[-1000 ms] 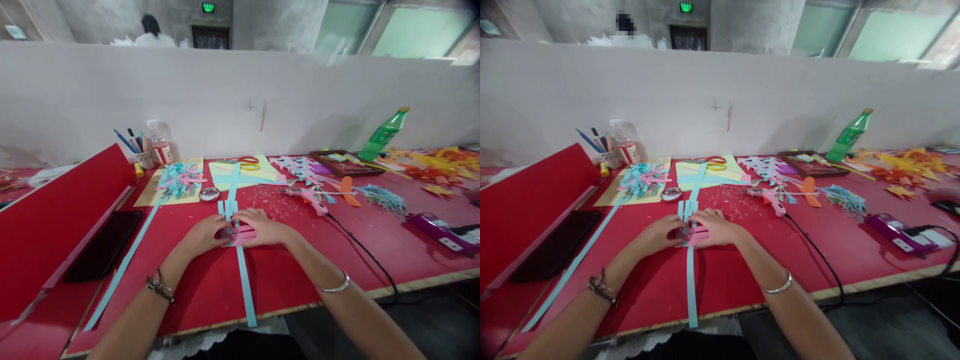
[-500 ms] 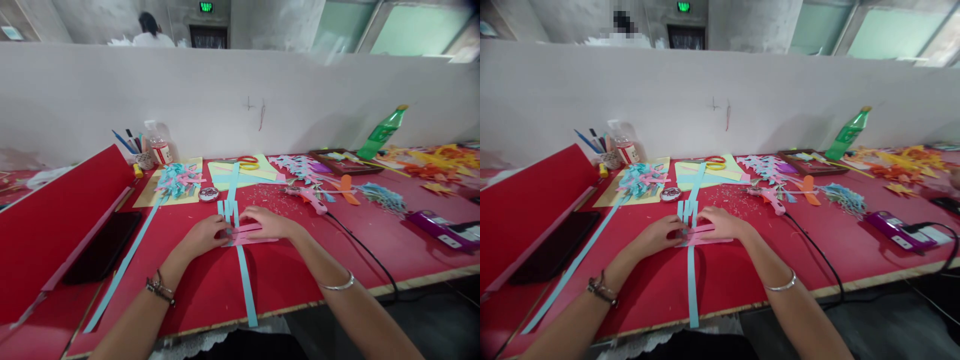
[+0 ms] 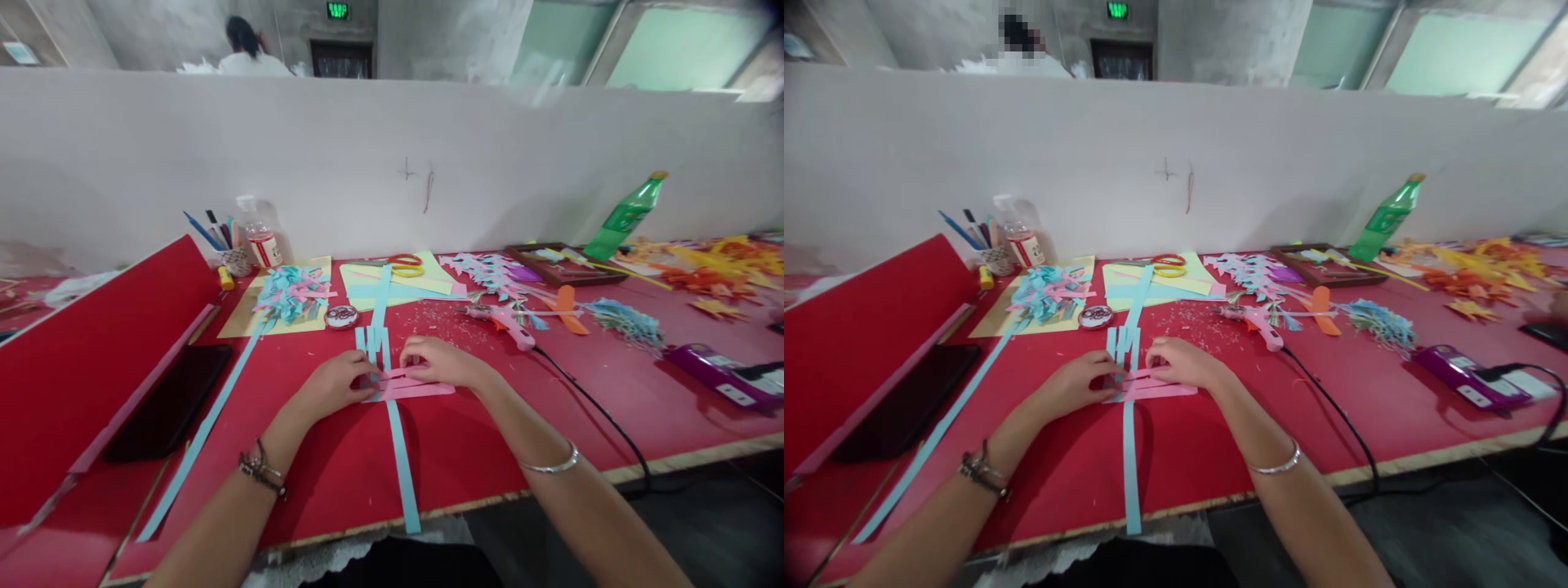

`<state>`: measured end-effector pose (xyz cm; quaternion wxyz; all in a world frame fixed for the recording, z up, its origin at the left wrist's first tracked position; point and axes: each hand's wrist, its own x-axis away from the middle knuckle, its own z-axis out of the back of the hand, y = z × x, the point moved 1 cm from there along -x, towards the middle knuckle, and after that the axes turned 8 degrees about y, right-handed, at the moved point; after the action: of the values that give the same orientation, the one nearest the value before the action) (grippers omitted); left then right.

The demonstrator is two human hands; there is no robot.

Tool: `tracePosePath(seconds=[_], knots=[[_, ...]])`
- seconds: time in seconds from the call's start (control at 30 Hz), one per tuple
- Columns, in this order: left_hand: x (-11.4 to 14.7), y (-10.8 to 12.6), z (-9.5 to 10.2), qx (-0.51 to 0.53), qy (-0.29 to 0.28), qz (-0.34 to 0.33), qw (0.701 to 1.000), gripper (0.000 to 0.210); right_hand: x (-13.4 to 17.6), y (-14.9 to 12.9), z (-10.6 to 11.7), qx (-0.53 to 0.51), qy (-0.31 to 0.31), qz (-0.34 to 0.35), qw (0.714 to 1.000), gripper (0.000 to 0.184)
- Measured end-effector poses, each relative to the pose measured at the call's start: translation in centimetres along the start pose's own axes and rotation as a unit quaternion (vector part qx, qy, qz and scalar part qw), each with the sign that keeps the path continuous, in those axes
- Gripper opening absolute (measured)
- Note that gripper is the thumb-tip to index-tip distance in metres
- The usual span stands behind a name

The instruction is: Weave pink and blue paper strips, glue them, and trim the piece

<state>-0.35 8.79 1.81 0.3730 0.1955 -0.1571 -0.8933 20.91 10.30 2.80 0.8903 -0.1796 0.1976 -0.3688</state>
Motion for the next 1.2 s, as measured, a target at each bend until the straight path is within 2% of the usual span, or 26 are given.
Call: tracePosePath(seconds=[0.13, 0.3, 0.47, 0.63, 0.8, 0.9, 0.97, 1.03, 1.1, 1.2], knots=[[0.0, 0.1, 0.0, 0.003, 0.004, -0.011, 1.0, 0.023, -0.1, 0.0, -0.1, 0.024, 0.026, 0.011, 0.999, 0.016], [0.0, -0.3, -0.4, 0.029, 0.011, -0.006, 0.999, 0.023, -0.6, -0.6, -0.1, 0.082, 0.106, 0.039, 0.99, 0.015], [0.0, -0.6, -1.0, 0.042, 0.018, -0.003, 0.999, 0.024, -0.8, -1.6, -0.3, 0.079, 0.169, 0.065, 0.98, 0.017], [-0.2, 0.3, -1.1, -0.015, 0.037, 0.018, 0.999, 0.021, -1.0, -2.7, -1.1, 0.057, 0.179, 0.07, 0.98, 0.023], [-0.5, 1.0, -1.4, -0.076, 0.069, 0.072, 0.992, 0.027, -1.2, -3.2, -1.6, 0.021, 0.152, 0.075, 0.985, 0.021], [-0.6, 1.0, -1.5, -0.053, 0.066, 0.065, 0.994, 0.026, -0.7, -2.9, -0.7, -0.006, 0.19, 0.028, 0.981, 0.022], [-0.5, 0.9, -1.4, -0.02, 0.07, 0.063, 0.995, 0.026, -0.2, -2.4, 0.0, -0.027, 0.156, 0.001, 0.987, 0.031], [-0.4, 0.9, -1.2, 0.003, 0.076, 0.069, 0.995, 0.028, 0.2, -2.0, 0.5, -0.041, 0.035, 0.008, 0.999, 0.032], [-0.4, 1.0, -1.1, 0.011, 0.075, 0.082, 0.994, 0.027, 0.5, -1.6, 0.6, -0.035, -0.07, 0.009, 0.997, 0.029], [-0.5, 1.2, -0.9, 0.006, 0.064, 0.098, 0.993, 0.026, 0.4, -1.5, 0.4, -0.028, -0.118, 0.006, 0.993, 0.02]])
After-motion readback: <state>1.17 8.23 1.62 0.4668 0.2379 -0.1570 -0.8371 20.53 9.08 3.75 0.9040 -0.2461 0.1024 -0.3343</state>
